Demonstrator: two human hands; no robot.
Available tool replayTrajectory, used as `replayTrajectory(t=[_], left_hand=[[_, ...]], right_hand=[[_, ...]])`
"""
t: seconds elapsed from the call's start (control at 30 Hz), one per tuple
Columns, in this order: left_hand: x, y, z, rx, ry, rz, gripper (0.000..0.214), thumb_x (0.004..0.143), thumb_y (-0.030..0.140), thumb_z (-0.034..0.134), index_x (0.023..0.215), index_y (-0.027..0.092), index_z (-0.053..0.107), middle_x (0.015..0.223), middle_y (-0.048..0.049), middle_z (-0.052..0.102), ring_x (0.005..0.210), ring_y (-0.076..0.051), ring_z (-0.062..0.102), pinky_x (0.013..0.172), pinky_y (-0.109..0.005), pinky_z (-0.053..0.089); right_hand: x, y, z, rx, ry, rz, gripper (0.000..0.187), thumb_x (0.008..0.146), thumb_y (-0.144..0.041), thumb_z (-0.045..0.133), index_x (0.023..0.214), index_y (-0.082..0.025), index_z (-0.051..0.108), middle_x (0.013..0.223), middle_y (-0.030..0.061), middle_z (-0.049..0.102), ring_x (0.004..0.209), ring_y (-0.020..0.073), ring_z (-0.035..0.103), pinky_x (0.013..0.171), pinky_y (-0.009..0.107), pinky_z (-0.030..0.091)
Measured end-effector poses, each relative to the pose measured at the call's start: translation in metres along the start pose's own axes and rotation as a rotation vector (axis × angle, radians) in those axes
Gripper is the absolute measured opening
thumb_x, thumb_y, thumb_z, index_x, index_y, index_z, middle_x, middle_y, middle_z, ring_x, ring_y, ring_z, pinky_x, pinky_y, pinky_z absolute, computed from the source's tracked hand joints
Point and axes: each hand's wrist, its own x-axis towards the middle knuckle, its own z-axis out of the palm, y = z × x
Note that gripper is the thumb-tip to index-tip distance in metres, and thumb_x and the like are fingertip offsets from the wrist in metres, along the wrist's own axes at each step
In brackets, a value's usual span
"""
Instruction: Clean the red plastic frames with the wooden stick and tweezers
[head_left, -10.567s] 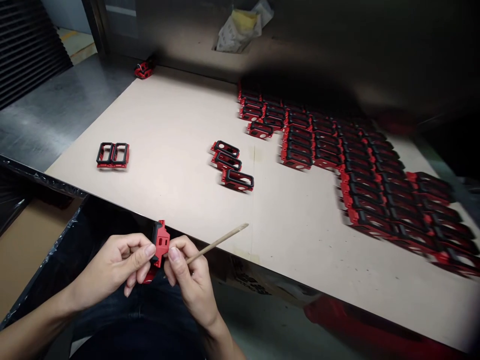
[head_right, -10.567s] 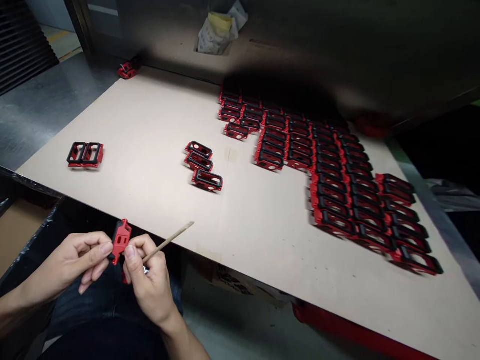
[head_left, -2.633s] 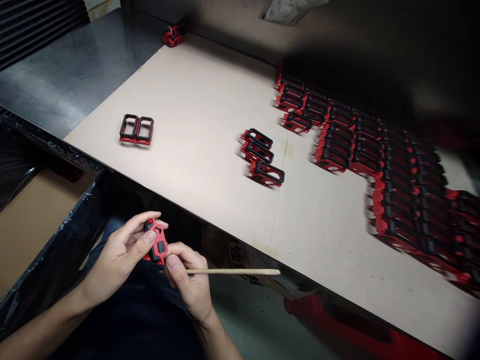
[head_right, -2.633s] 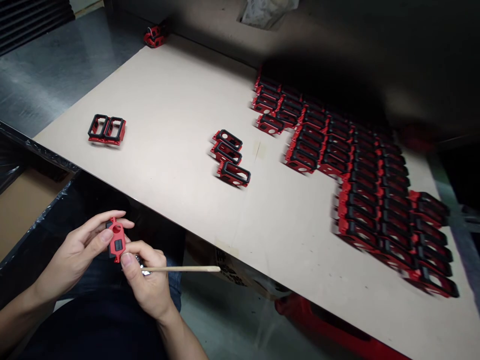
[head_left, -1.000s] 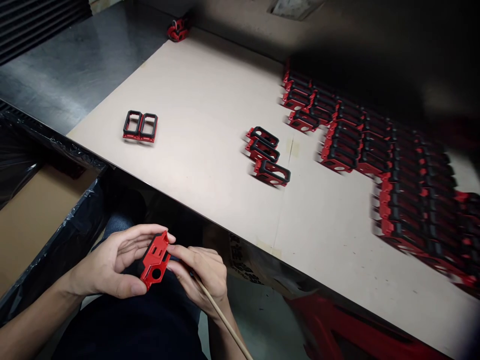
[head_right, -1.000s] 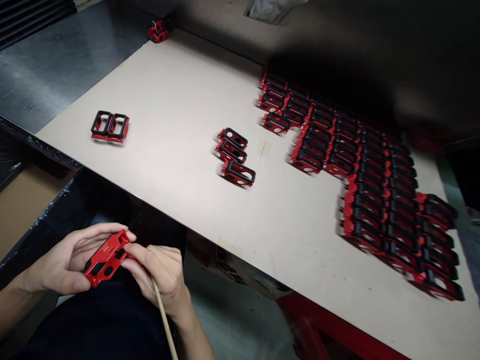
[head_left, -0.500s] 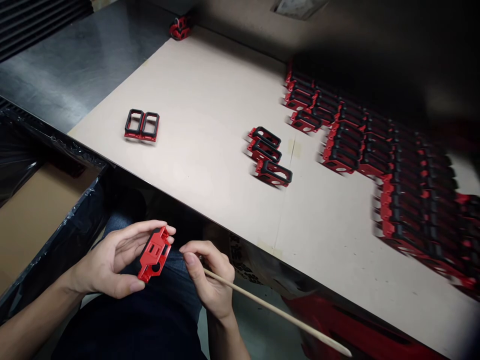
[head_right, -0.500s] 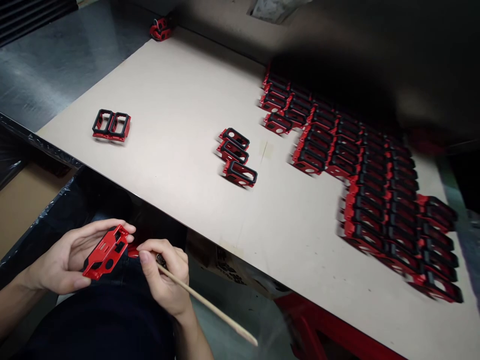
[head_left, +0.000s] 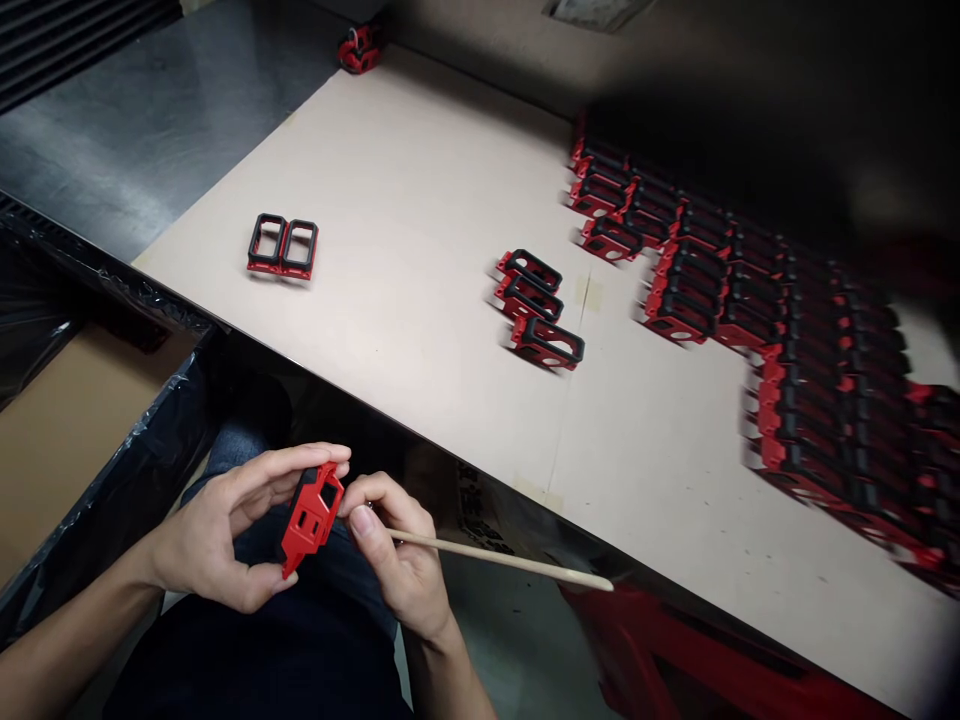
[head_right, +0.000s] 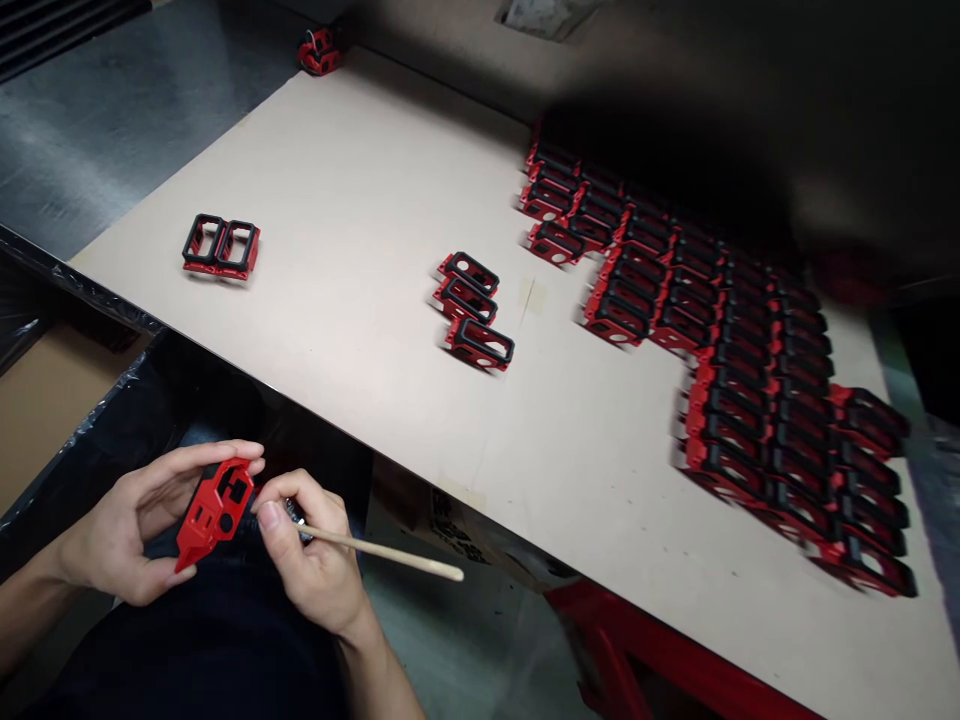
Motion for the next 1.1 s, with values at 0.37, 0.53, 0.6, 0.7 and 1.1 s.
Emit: replayTrajectory(t=[0.37, 0.53, 0.6, 0.7, 1.1], left_hand=[[0.001, -0.003, 0.002, 0.074, -0.014, 0.130, 0.090, 0.074, -0.008, 0.070, 0.152, 0.035, 0.054, 0.159, -0.0064, 0.057, 0.144, -0.029, 0.058, 0.120, -0.040, 0.047], [0.003, -0.001, 0.003, 0.110, -0.009, 0.107, 0.090, 0.075, -0.005, 0.073, 0.152, 0.036, 0.054, 0.159, -0.0060, 0.057, 0.144, -0.028, 0.058, 0.120, -0.037, 0.048], [0.004, -0.001, 0.002, 0.124, 0.003, 0.097, 0.088, 0.076, -0.003, 0.077, 0.152, 0.036, 0.054, 0.158, -0.0066, 0.059, 0.142, -0.029, 0.059, 0.120, -0.038, 0.048], [0.005, -0.001, 0.002, 0.110, 0.012, 0.077, 0.086, 0.078, 0.001, 0.080, 0.153, 0.036, 0.054, 0.157, -0.0061, 0.059, 0.143, -0.028, 0.059, 0.121, -0.036, 0.047], [0.009, -0.002, 0.000, -0.084, 0.010, -0.010, 0.082, 0.080, 0.010, 0.087, 0.151, 0.036, 0.057, 0.158, -0.0081, 0.059, 0.142, -0.030, 0.060, 0.118, -0.036, 0.050]], right_hand=[[0.008, -0.010, 0.013, -0.036, -0.035, -0.118, 0.021, 0.091, -0.022, 0.058, 0.072, -0.022, 0.049, 0.059, -0.0073, 0.044, 0.048, 0.0070, 0.040, 0.046, 0.020, 0.033], [0.009, -0.012, 0.013, -0.071, -0.022, -0.070, 0.025, 0.091, -0.025, 0.055, 0.068, -0.023, 0.044, 0.056, -0.0072, 0.042, 0.046, 0.0066, 0.037, 0.044, 0.020, 0.032], [0.008, -0.012, 0.013, -0.061, -0.020, -0.039, 0.026, 0.091, -0.026, 0.055, 0.068, -0.023, 0.043, 0.055, -0.0076, 0.041, 0.044, 0.0064, 0.035, 0.043, 0.020, 0.030], [0.008, -0.011, 0.014, -0.019, -0.021, -0.011, 0.026, 0.091, -0.026, 0.055, 0.068, -0.023, 0.044, 0.056, -0.0077, 0.041, 0.044, 0.0063, 0.034, 0.042, 0.020, 0.028], [0.007, -0.005, 0.012, 0.076, -0.059, 0.077, 0.033, 0.098, -0.040, 0.056, 0.071, -0.021, 0.051, 0.057, -0.0057, 0.046, 0.051, 0.0090, 0.038, 0.050, 0.024, 0.032]])
